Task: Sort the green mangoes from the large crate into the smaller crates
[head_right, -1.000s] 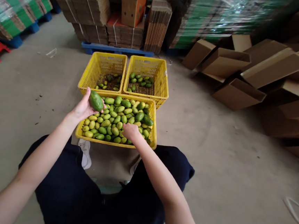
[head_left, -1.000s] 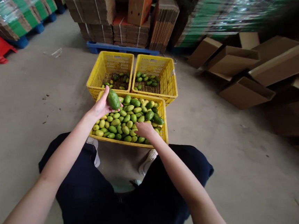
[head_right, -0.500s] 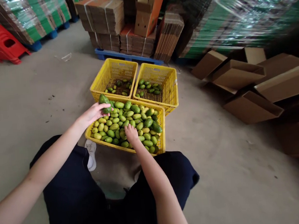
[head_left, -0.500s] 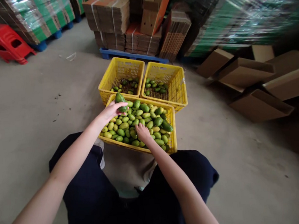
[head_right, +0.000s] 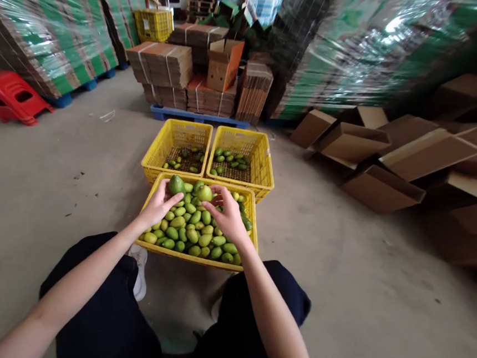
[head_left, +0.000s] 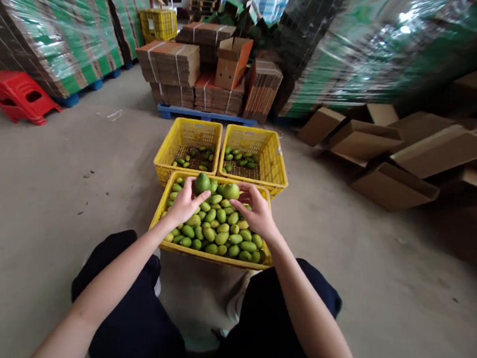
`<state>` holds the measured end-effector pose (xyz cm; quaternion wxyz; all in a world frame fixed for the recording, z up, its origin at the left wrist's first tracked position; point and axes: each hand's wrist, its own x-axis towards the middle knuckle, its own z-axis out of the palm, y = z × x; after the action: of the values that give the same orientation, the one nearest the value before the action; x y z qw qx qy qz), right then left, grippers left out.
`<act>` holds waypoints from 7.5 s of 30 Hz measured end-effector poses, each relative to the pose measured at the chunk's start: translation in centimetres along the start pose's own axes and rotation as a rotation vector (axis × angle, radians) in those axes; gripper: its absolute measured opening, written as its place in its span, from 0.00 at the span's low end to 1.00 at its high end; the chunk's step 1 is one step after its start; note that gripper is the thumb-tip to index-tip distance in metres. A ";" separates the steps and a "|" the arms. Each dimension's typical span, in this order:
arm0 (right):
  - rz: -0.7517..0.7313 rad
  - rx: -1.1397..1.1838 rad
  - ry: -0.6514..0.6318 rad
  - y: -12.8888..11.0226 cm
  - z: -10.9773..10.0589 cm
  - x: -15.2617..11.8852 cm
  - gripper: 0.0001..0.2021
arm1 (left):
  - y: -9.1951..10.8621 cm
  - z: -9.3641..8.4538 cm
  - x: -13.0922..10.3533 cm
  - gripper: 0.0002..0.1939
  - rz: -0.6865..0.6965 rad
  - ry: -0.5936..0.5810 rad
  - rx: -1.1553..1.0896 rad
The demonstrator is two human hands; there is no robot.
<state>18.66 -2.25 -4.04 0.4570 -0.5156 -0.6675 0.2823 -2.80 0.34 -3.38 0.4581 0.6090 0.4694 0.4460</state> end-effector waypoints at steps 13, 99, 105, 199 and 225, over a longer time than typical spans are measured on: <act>-0.420 -0.240 0.279 -2.4 0.7 -2.0 0.19 | 0.0 2.3 -0.8 0.24 0.828 0.266 0.488; -0.259 -0.095 0.281 -0.9 1.7 -0.6 0.17 | 0.5 2.3 0.0 0.16 0.362 0.042 -0.043; 0.058 0.305 0.249 -1.8 2.0 -0.6 0.21 | 1.4 2.3 -0.2 0.24 0.085 -0.011 -0.361; 0.843 1.095 0.067 -1.9 2.0 0.3 0.12 | 2.2 2.6 1.1 0.15 -0.649 0.022 -0.881; 0.684 1.154 -0.063 -2.5 1.7 0.0 0.14 | 3.0 2.3 1.2 0.10 -0.693 0.103 -0.987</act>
<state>16.05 -2.86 -2.65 0.5244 -0.3627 -0.2215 0.7378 0.11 0.77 -0.78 0.7816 0.1140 0.3998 0.4649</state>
